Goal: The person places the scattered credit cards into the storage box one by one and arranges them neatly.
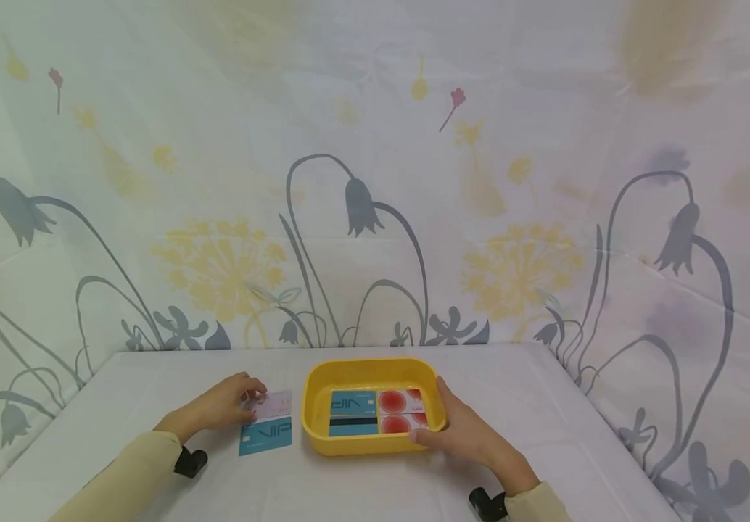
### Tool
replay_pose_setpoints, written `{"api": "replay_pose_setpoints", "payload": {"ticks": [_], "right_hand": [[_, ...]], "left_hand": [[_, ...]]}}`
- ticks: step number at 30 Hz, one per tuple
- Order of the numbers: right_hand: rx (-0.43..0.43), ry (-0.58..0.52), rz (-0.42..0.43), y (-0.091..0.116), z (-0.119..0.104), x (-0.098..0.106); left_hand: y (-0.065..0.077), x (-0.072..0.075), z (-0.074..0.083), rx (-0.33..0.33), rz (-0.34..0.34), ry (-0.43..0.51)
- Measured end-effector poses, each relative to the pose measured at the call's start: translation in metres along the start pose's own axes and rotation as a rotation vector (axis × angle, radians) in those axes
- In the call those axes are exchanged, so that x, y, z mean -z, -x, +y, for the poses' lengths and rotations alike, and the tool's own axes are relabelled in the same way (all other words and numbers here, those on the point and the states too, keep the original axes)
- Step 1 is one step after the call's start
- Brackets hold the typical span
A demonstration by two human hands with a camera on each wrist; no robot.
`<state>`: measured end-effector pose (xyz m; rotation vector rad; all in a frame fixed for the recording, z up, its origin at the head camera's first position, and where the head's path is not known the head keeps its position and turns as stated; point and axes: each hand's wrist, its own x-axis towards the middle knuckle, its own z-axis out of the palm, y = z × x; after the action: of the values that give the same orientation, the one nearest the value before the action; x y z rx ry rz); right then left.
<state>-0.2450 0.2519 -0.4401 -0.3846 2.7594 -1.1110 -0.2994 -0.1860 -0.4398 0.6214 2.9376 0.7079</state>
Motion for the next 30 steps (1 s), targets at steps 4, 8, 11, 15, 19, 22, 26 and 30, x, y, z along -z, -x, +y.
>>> {"api": "replay_pose_setpoints", "payload": {"ticks": [4, 8, 11, 15, 19, 22, 26, 30], "right_hand": [[-0.028, -0.011, 0.002, 0.001, 0.000, 0.000], [-0.024, -0.019, 0.003, 0.001, 0.000, -0.001], [-0.013, -0.027, 0.005, 0.001, 0.000, -0.001], [-0.003, -0.033, 0.006, 0.000, 0.001, 0.000], [0.012, -0.020, 0.005, 0.000, 0.001, 0.001], [0.013, -0.013, 0.003, 0.001, 0.001, 0.001], [0.011, -0.001, 0.002, 0.001, 0.000, 0.000], [0.018, 0.002, 0.006, 0.002, -0.001, 0.001]], "left_hand": [[-0.003, -0.001, -0.001, 0.031, -0.008, 0.007], [-0.005, -0.002, -0.003, 0.043, -0.017, 0.016], [-0.007, -0.001, -0.003, 0.051, -0.026, 0.024], [-0.009, 0.002, 0.000, 0.080, -0.046, 0.040], [-0.011, 0.004, 0.001, 0.096, -0.058, 0.049], [-0.012, 0.003, 0.001, 0.083, -0.054, 0.051], [-0.013, 0.001, 0.001, 0.066, -0.039, 0.041], [-0.012, 0.001, 0.002, 0.058, -0.026, 0.020]]}}
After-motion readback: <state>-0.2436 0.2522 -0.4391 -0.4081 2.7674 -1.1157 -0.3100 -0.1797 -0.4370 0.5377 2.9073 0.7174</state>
